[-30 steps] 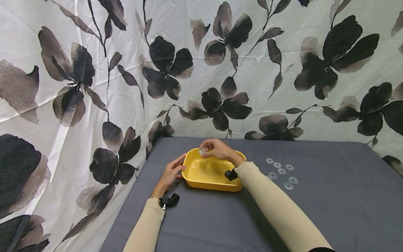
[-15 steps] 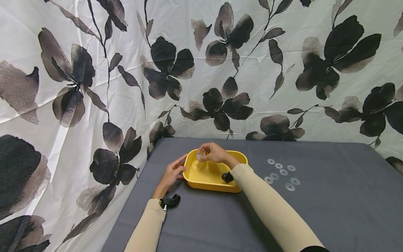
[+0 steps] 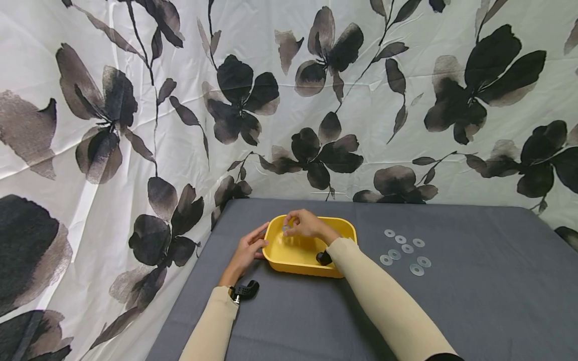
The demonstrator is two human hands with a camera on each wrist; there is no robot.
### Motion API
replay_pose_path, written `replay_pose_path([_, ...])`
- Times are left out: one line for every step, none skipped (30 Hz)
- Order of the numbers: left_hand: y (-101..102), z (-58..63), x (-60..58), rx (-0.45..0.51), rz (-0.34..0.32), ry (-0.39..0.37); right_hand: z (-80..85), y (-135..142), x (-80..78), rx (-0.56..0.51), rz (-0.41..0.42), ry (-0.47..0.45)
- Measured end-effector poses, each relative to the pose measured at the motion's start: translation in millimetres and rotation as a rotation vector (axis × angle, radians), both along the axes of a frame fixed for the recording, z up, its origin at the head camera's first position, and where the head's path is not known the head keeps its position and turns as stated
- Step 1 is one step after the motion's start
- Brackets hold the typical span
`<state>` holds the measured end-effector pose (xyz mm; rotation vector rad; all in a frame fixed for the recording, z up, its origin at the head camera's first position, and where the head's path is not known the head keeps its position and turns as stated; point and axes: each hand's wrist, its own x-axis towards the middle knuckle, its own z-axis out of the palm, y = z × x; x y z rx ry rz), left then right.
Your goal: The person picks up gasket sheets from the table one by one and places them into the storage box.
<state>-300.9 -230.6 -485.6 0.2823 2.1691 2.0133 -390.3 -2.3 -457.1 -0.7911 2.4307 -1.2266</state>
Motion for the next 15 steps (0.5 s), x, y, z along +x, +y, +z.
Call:
replay_pose_path([-0.1,0.2,0.2,-0.002,0.001,0.000,-1.5,-0.7,-0.2,-0.002,-0.001,-0.003])
replay_pose_path([-0.3,0.4,0.4,-0.006,0.000,-0.001,-2.9,-1.4,-0.3,-0.006,-0.001,-0.009])
replay_pose_path([-0.5,0.6,0.5,-0.009,0.001,-0.003,-4.4,-2.2,-0.6,-0.006,0.002,-0.011])
replay_pose_path([-0.6,0.4,0.6,-0.010,0.002,-0.005,-5.8,-3.0,-0.9,-0.006,0.005,-0.014])
replay_pose_path([-0.5,0.4,0.7,-0.013,0.002,-0.005,-7.1,-3.7,-1.1,-0.006,0.007,-0.018])
replay_pose_path([-0.5,0.4,0.9,-0.014,0.003,-0.006,-8.3,-4.3,-1.3,-0.007,0.011,-0.018])
replay_pose_path([-0.4,0.2,0.9,-0.017,0.002,-0.005,-9.0,-4.9,-1.5,-0.009,0.013,-0.018])
replay_pose_path([-0.4,0.2,0.9,-0.019,0.001,-0.004,-9.6,-5.6,-1.7,-0.009,0.015,-0.018])
replay_pose_path([-0.3,0.2,1.0,-0.021,0.001,-0.003,-10.0,-6.3,-2.0,-0.010,0.016,-0.013])
replay_pose_path([-0.2,0.3,1.1,-0.022,0.000,-0.002,-10.2,-6.8,-2.2,-0.011,0.015,-0.011])
replay_pose_path([-0.1,0.3,1.0,-0.023,0.001,0.002,-10.0,-7.3,-2.4,-0.014,0.015,-0.009])
replay_pose_path([-0.2,0.4,1.0,-0.025,0.001,0.003,-9.7,-7.8,-2.5,-0.015,0.015,-0.006])
replay_pose_path([-0.2,0.6,1.0,-0.027,0.003,0.004,-9.3,-8.3,-2.8,-0.014,0.015,-0.004])
replay_pose_path([-0.4,0.8,1.0,-0.029,0.004,0.004,-9.0,-8.7,-3.1,-0.011,0.015,0.000])
replay_pose_path([-0.6,1.0,0.9,-0.029,0.005,0.004,-8.5,-8.9,-3.3,-0.007,0.016,0.003])
